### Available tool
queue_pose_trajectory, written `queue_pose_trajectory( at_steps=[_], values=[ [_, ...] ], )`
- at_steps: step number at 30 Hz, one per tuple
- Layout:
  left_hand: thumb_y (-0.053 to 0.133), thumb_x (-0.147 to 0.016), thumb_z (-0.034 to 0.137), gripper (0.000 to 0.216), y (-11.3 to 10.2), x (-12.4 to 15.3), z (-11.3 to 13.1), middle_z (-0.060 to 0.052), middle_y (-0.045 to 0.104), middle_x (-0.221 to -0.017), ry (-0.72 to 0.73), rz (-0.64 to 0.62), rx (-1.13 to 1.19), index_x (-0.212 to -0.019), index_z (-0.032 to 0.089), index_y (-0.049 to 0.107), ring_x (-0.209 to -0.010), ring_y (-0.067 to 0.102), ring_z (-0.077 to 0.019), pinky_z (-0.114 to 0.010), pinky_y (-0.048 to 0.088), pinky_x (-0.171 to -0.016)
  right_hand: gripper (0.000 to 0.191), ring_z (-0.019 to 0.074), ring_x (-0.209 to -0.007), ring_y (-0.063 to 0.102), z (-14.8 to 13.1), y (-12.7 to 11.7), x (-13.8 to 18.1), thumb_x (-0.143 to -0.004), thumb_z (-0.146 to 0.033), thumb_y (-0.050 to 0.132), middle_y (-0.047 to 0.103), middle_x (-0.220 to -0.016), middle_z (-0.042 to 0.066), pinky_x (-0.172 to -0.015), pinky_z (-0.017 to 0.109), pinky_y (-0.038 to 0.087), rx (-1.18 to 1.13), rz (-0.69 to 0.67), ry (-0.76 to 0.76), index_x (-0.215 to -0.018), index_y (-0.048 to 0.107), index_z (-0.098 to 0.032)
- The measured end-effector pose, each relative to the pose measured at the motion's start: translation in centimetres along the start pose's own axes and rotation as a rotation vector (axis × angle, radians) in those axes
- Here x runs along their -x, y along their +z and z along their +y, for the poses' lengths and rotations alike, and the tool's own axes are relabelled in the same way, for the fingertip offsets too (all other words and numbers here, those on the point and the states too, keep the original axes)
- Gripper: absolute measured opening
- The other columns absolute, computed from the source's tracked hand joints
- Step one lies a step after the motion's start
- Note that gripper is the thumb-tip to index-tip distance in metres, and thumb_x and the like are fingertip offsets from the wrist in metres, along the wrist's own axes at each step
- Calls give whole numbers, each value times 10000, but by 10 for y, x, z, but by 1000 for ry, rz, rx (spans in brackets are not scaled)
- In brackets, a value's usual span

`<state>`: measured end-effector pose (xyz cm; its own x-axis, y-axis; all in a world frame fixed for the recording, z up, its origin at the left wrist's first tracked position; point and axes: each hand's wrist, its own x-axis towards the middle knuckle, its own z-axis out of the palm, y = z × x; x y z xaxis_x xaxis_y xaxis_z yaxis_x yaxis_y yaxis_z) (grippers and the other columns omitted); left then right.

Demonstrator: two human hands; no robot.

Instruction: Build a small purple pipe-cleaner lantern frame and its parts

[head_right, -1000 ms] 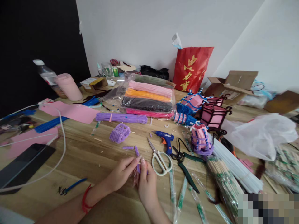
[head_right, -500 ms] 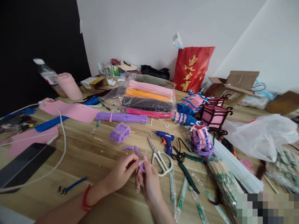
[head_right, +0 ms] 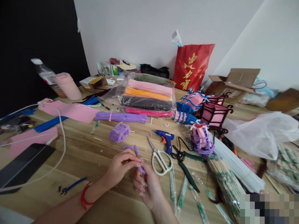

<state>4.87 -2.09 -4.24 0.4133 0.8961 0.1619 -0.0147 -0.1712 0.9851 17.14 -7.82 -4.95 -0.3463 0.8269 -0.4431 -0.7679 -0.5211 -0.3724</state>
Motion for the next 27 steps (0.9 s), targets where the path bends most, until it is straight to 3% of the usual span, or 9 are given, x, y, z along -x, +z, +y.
queue_pose_trajectory(
  at_steps=[3, 5, 10, 14, 17, 21, 27],
  values=[
    [644, -735, 243, 113, 2, -2, 0, -4, 588, -654, -150, 71, 103, -673, 150, 661, -644, 553, -144, -252, 428, -634, 371, 57, -312, 418, 8, 1, -4, -766, -520, 602, 463, -439, -72, -251, 133, 344, 194, 159, -232, -696, 556, -159],
    [643, -722, 266, 143, 3, -3, 0, 12, 569, -611, -245, 114, 141, -640, 150, 628, -609, 523, -134, -240, 409, -598, 373, 83, -328, 462, 12, -2, -6, -804, -543, 540, 510, -487, -54, -259, 168, 381, 334, 185, -361, -727, 537, -178],
    [647, -695, 310, 192, 5, -4, -2, 27, 540, -589, -322, 126, 149, -608, 150, 588, -606, 487, -124, -224, 384, -590, 357, 78, -341, 466, 16, -6, -6, -862, -525, 464, 518, -517, -53, -310, 181, 403, 683, 241, -496, -749, 504, -188],
    [551, -771, 418, 297, 6, -3, -6, 48, 456, -521, -359, 114, 121, -656, 147, 593, -506, 417, -107, -217, 332, -494, 386, 63, -312, 428, 15, -3, -5, -876, -527, 429, 475, -482, -67, -282, 160, 345, 750, 271, -554, -689, 459, -191],
    [531, -802, 408, 287, 1, -3, -2, 23, 525, -594, -268, 34, 20, -730, 147, 626, -556, 473, -121, -227, 373, -535, 380, 66, -310, 416, 12, -2, -4, -875, -529, 429, 455, -472, -74, -274, 161, 331, 763, 286, -560, -693, 450, -196],
    [662, -738, 267, 136, -13, -7, 9, -19, 609, -818, -13, -154, -217, -845, 182, 656, -732, 553, -148, -235, 418, -649, 356, 64, -317, 370, 5, -5, -1, -869, -521, 448, 427, -449, -84, -295, 163, 274, 856, 313, -592, -724, 477, -197],
    [625, -787, 265, 73, -28, -11, 9, -35, 631, -819, 151, -215, -373, -788, 194, 641, -826, 563, -172, -276, 421, -755, 348, 82, -412, 360, -4, -9, 1, -900, -461, 427, 407, -478, -65, -407, 201, 276, 1044, 288, -582, -674, 456, -197]
  ],
)
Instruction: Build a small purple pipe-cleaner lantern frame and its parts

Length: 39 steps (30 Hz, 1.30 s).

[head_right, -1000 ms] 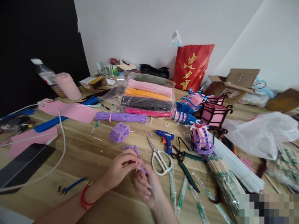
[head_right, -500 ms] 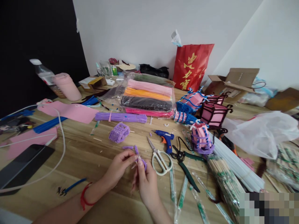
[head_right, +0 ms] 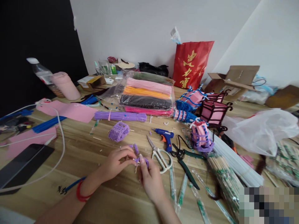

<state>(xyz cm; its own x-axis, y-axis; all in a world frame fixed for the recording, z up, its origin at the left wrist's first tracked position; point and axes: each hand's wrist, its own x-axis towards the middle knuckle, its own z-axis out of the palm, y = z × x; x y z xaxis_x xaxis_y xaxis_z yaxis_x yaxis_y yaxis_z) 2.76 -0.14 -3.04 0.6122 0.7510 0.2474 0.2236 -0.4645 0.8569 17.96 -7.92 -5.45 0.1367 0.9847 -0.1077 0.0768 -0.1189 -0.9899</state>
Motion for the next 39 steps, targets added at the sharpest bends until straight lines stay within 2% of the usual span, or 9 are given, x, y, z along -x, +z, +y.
queue_pose_trajectory(
  at_steps=[4, 7, 10, 14, 18, 25, 29, 35, 39],
  values=[
    [616, -776, 398, 212, 5, 1, -2, -5, 593, -738, -123, -16, 103, -790, 186, 619, -707, 529, -147, -247, 406, -648, 297, 121, -528, 411, -2, -5, -1, -931, -339, 387, 432, -577, -32, -517, 237, 328, 287, 50, -149, -669, 437, -207],
    [355, -887, 497, 434, 17, 3, -1, 8, 532, -616, -339, -45, 387, -698, 168, 567, -565, 480, -117, -233, 379, -543, 195, 164, -666, 470, -1, -8, 1, -909, -208, 378, 482, -712, 15, -620, 271, 375, 530, 90, -347, -738, 471, -207],
    [340, -871, 542, 477, 28, 2, 1, 30, 470, -528, -536, -115, 612, -608, 175, 495, -456, 406, -94, -221, 310, -441, 189, 188, -721, 489, 5, -10, 4, -857, -104, 347, 494, -783, 50, -645, 287, 404, 745, 70, -507, -846, 512, -195],
    [449, -838, 509, 420, 29, 1, 4, 49, 443, -487, -568, -141, 616, -590, 171, 486, -429, 369, -82, -215, 261, -405, 232, 189, -700, 482, 12, -11, 4, -835, -74, 332, 490, -771, 59, -620, 278, 418, 912, 58, -631, -869, 532, -187],
    [465, -838, 486, 380, 28, 1, 4, 57, 450, -505, -520, -143, 607, -624, 172, 479, -436, 370, -74, -204, 275, -413, 238, 190, -681, 473, 14, -9, 3, -837, -74, 317, 477, -746, 58, -603, 278, 409, 926, 99, -639, -837, 527, -184],
    [386, -884, 449, 340, 45, 8, 1, 66, 400, -516, -422, 45, 455, -676, 189, 455, -458, 382, -91, -219, 327, -458, 211, 156, -618, 461, 11, 6, 2, -911, -202, 358, 445, -687, 4, -582, 268, 364, 572, 208, -397, -724, 457, -211],
    [348, -913, 317, 268, 48, 11, 2, -17, 570, -692, -257, 161, 109, -789, 180, 543, -656, 521, -151, -267, 407, -621, 289, 141, -580, 435, 4, 16, 2, -928, -323, 384, 443, -615, -18, -565, 264, 349, 283, 223, -200, -671, 451, -211],
    [315, -914, 208, 243, 46, 14, -3, -49, 577, -732, -54, 161, -166, -779, 191, 516, -699, 532, -170, -287, 404, -638, 386, 72, -350, 321, -1, 18, 1, -823, -532, 507, 398, -441, -78, -350, 204, 238, -306, 68, 176, -628, 444, -205],
    [314, -911, 191, 265, 46, 14, -7, -29, 533, -680, 27, 149, -222, -700, 199, 474, -665, 505, -162, -276, 382, -603, 394, 42, -320, 283, -7, 16, 2, -763, -494, 602, 414, -420, -80, -312, 166, 166, -618, -35, 333, -581, 424, -194]
  ],
)
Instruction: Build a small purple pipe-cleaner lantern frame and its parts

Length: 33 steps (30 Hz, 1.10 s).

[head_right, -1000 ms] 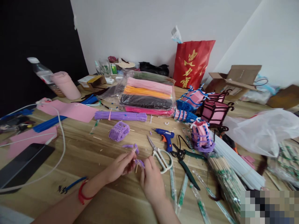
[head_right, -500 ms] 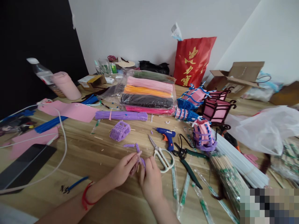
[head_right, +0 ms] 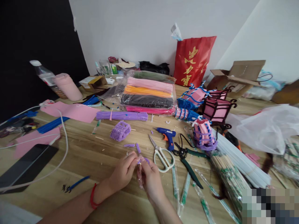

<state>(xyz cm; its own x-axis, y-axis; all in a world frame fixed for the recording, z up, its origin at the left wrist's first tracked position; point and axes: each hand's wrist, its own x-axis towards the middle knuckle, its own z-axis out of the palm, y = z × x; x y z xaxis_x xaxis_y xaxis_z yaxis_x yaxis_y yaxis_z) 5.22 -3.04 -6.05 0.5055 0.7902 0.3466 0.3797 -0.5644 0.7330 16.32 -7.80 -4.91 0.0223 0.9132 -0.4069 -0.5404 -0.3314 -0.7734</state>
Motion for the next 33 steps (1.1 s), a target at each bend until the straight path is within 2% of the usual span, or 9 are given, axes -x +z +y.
queue_pose_trajectory(
  at_steps=[7, 10, 12, 17, 21, 24, 27, 30, 33],
  values=[
    [365, -887, 162, 229, -7, 4, 1, -43, 539, -693, 169, 21, -65, -706, 186, 504, -695, 498, -170, -277, 375, -641, 337, 22, -377, 200, -16, -6, 2, -692, -276, 687, 276, -443, -97, -296, 121, 111, -382, -220, 342, -515, 425, -161],
    [352, -897, 171, 260, -9, 4, 6, -28, 522, -670, 115, 7, 20, -675, 191, 485, -673, 491, -158, -266, 364, -632, 289, 24, -373, 209, -23, -12, 3, -707, -295, 657, 294, -448, -90, -277, 121, 98, -412, -327, 455, -542, 474, -145],
    [338, -911, 205, 287, -10, 2, 9, -8, 489, -640, 8, 13, 138, -651, 195, 460, -644, 482, -146, -255, 360, -614, 305, 23, -365, 237, -25, -14, 4, -740, -342, 636, 304, -452, -89, -276, 121, 109, -377, -327, 432, -564, 490, -140],
    [344, -917, 347, 340, -4, -4, 12, 46, 371, -565, -292, 69, 450, -612, 204, 385, -527, 385, -112, -232, 332, -528, 296, 49, -317, 280, -7, -4, 3, -800, -425, 578, 357, -440, -92, -284, 156, 153, -52, -45, 64, -653, 471, -191],
    [337, -910, 381, 353, -1, -7, 9, 60, 323, -544, -427, 174, 518, -602, 209, 349, -493, 331, -103, -227, 309, -491, 322, 104, -433, 411, 14, 2, 5, -890, -402, 441, 432, -512, -39, -414, 217, 318, 593, 201, -417, -638, 463, -204],
    [339, -911, 326, 308, -3, -7, 7, 43, 388, -578, -369, 221, 353, -637, 200, 402, -544, 392, -116, -235, 341, -540, 272, 139, -568, 477, 21, 1, 8, -923, -256, 371, 496, -644, 14, -533, 253, 337, 1079, 184, -719, -687, 493, -195],
    [340, -908, 262, 287, -5, -6, 4, 13, 465, -627, -242, 185, 107, -641, 198, 422, -608, 454, -136, -252, 355, -593, 268, 147, -560, 471, 19, -2, 9, -926, -180, 324, 504, -664, 32, -514, 267, 300, 1348, 83, -852, -729, 505, -184],
    [336, -905, 222, 281, -5, -5, 0, 7, 477, -624, -115, 82, -49, -639, 200, 422, -592, 463, -141, -256, 342, -570, 257, 142, -579, 454, 10, -7, 9, -924, -152, 347, 470, -659, 22, -528, 264, 299, 1359, 33, -912, -721, 503, -178],
    [334, -899, 190, 266, -4, -3, 0, -5, 491, -637, 32, 7, -159, -659, 195, 449, -597, 470, -148, -263, 330, -563, 267, 148, -610, 405, -7, -14, 10, -912, -143, 389, 402, -637, 1, -566, 276, 292, 1290, 127, -972, -658, 461, -184]
  ],
)
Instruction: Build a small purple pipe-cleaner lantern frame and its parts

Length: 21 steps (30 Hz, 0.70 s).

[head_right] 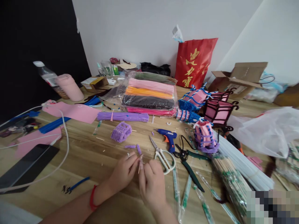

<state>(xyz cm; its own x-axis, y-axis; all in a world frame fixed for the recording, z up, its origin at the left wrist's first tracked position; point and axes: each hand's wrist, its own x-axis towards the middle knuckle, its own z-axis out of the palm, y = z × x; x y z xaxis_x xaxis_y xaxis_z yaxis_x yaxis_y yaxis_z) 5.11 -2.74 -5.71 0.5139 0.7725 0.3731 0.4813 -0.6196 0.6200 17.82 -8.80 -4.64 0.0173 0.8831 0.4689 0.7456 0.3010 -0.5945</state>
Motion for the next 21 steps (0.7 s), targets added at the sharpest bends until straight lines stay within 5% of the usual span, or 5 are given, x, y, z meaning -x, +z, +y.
queue_pose_trajectory(
  at_steps=[6, 10, 13, 17, 21],
  values=[
    [335, -893, 165, 252, -14, 6, 12, -16, 488, -671, 114, -98, 190, -669, 188, 449, -650, 450, -149, -264, 343, -609, 332, 146, -641, 372, 6, -29, -15, -916, -215, 417, 364, -633, -16, -604, 287, 293, -261, -92, 152, -587, 376, -192],
    [349, -915, 296, 305, -18, 3, 16, 21, 411, -605, -199, -141, 658, -637, 189, 416, -582, 395, -120, -243, 342, -583, 372, 123, -598, 359, 6, -14, -13, -908, -344, 442, 346, -641, -28, -561, 263, 298, -723, -198, 464, -572, 394, -192],
    [442, -862, 457, 378, -12, -2, 15, 63, 317, -520, -541, -72, 1081, -596, 197, 380, -478, 278, -91, -223, 281, -479, 398, 119, -549, 351, -1, 10, -7, -909, -414, 406, 373, -594, -31, -516, 256, 294, -952, -144, 586, -577, 425, -194],
    [618, -714, 536, 460, -3, -8, 16, 80, 302, -487, -816, 54, 1398, -549, 197, 354, -461, 279, -71, -202, 307, -482, 366, 134, -577, 419, -15, 27, 1, -925, -403, 363, 446, -624, -15, -529, 255, 330, -809, 2, 549, -640, 464, -197],
    [660, -679, 507, 408, -1, -7, 18, 69, 374, -534, -911, 99, 1392, -598, 181, 428, -490, 342, -71, -192, 310, -476, 283, 146, -621, 454, -17, 27, 8, -944, -256, 340, 465, -671, 5, -569, 263, 350, -424, 27, 326, -714, 492, -188]
  ],
)
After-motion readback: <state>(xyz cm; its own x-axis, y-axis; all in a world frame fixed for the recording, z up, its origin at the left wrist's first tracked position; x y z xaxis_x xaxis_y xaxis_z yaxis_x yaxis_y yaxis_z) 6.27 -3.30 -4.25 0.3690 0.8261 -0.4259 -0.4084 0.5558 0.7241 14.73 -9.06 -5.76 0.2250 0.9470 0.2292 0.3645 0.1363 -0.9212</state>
